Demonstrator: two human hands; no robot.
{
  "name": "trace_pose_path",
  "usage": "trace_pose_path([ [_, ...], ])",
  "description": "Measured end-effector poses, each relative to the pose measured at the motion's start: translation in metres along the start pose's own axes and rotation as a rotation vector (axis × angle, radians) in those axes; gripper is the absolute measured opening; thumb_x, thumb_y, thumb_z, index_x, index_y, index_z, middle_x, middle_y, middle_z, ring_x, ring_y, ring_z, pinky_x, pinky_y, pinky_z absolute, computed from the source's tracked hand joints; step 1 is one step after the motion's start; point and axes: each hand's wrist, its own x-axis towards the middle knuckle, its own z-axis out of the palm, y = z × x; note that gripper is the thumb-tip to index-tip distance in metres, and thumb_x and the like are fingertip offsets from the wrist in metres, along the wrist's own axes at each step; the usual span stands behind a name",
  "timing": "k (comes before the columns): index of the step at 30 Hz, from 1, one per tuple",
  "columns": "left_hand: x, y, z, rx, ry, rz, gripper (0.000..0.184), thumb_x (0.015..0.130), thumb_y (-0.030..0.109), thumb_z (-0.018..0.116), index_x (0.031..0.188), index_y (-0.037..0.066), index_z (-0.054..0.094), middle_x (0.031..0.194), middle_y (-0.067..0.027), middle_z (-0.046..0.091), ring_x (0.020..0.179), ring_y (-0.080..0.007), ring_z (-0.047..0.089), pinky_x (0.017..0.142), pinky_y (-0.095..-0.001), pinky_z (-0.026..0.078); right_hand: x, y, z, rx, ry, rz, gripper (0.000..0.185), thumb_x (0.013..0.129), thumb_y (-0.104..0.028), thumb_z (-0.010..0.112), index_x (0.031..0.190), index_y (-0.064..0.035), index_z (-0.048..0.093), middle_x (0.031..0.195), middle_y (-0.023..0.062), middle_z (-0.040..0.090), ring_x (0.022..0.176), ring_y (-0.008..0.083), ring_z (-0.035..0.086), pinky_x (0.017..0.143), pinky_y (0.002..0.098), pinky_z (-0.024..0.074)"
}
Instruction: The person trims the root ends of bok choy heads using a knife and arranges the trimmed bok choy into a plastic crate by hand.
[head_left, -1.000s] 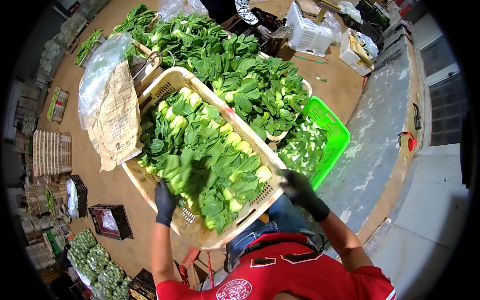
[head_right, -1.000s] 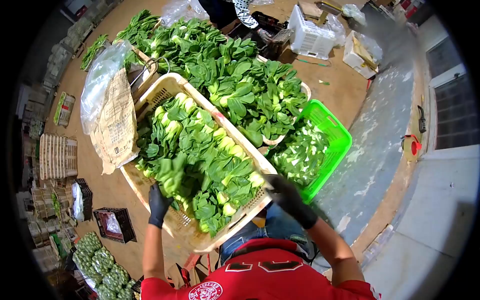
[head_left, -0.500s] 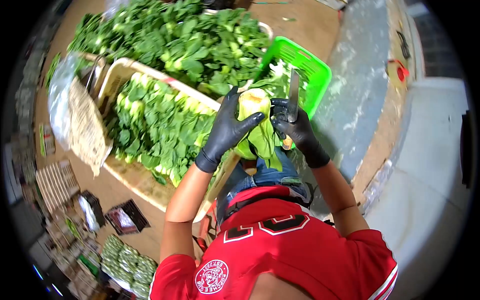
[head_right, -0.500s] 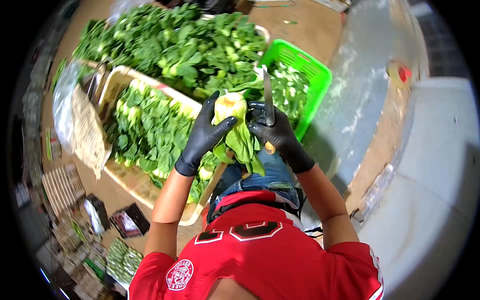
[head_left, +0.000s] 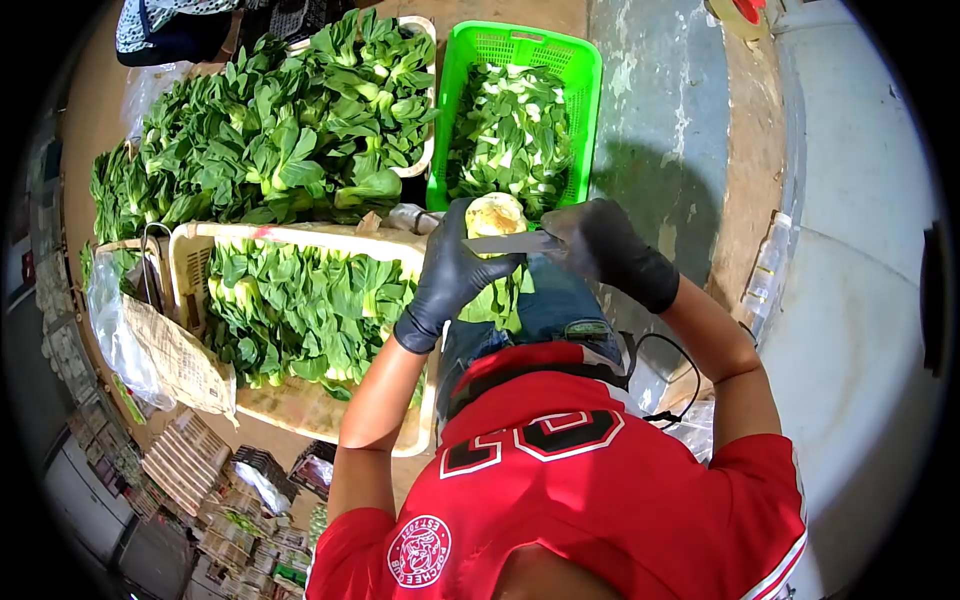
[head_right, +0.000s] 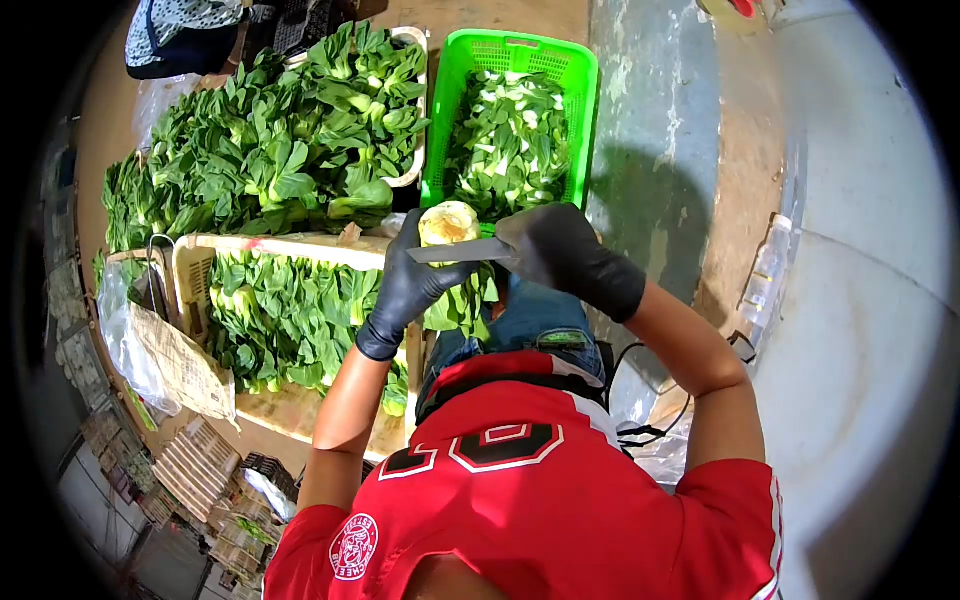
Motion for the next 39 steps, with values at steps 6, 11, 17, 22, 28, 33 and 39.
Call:
trace_pose_path([
  [6,0.003,0.019,0.006,0.09,0.075,0.153,0.06,0.054,0.023,0.081,0.102,0.002,0.053,0.094,-0.0158,0.058,0.086,-0.0321,0.058,0.078,-0.038,0.046,-0.003,0.097,0.07,0.083,-0.045,0.264,0.022,0.077,-0.022,0.06,0.066,-0.003,0.057,0.063,0.0162,0.058,0.053,0.0351,0.054,0.05,0.0408,0.0442],
  [11,0.015,0.013,0.005,0.036,0.144,0.135,0.07,0.056,0.027,0.084,0.11,0.0,0.049,0.101,-0.0154,0.054,0.094,-0.0303,0.055,0.085,-0.04,0.043,-0.024,0.093,0.038,0.335,0.069,0.698,0.03,0.08,-0.032,0.065,0.078,-0.0019,0.065,0.071,0.017,0.064,0.063,0.0277,0.063,0.058,0.0395,0.048],
  [17,0.025,0.014,0.007,0.099,0.006,0.246,0.077,0.079,0.035,0.069,0.133,-0.002,0.029,0.129,-0.0234,0.041,0.119,-0.0317,0.044,0.099,-0.0388,0.035,0.017,0.017,-0.004,0.683,0.147,0.14,0.056,0.07,-0.023,0.075,0.116,-0.0017,0.051,0.104,0.014,0.06,0.092,0.0199,0.06,0.082,0.032,0.0465],
  [22,0.035,0.031,-0.015,0.024,-0.298,0.141,0.058,0.082,0.033,0.067,0.122,-0.002,0.044,0.108,-0.0156,0.059,0.102,-0.022,0.056,0.089,-0.0329,0.043,0.018,0.025,-0.006,0.585,0.018,0.151,0.056,0.066,-0.028,0.077,0.109,-0.0006,0.053,0.095,0.0152,0.062,0.087,0.0249,0.062,0.08,0.0341,0.0469],
  [28,0.052,0.023,-0.012,-0.053,-0.244,0.135,0.039,0.088,0.036,0.057,0.093,-0.002,0.061,0.078,-0.0152,0.063,0.07,-0.026,0.059,0.071,-0.0352,0.045,0.028,0.045,-0.022,0.655,-0.065,0.314,0.055,0.067,-0.03,0.076,0.106,0.0026,0.054,0.085,0.0099,0.06,0.074,0.0203,0.056,0.07,0.0321,0.0456],
  [33,0.061,0.026,-0.025,-0.274,-0.549,-0.162,0.029,0.086,0.02,0.063,0.107,0.001,0.058,0.093,-0.0005,0.061,0.082,-0.0067,0.054,0.075,-0.0233,0.045,0.019,0.058,-0.029,0.891,-0.165,0.386,0.052,0.069,-0.028,0.072,0.105,0.0041,0.053,0.079,-0.0005,0.048,0.072,0.0111,0.044,0.064,0.0263,0.0402],
  [39,0.07,0.045,-0.02,0.019,-0.559,0.053,0.036,0.078,0.02,0.067,0.106,0.0,0.057,0.09,-0.0054,0.059,0.081,-0.0122,0.056,0.075,-0.0256,0.047,0.01,0.067,-0.033,0.982,-0.289,0.254,0.045,0.071,-0.025,0.071,0.102,0.0008,0.053,0.083,-0.003,0.049,0.075,0.0083,0.043,0.067,0.0244,0.0406],
])
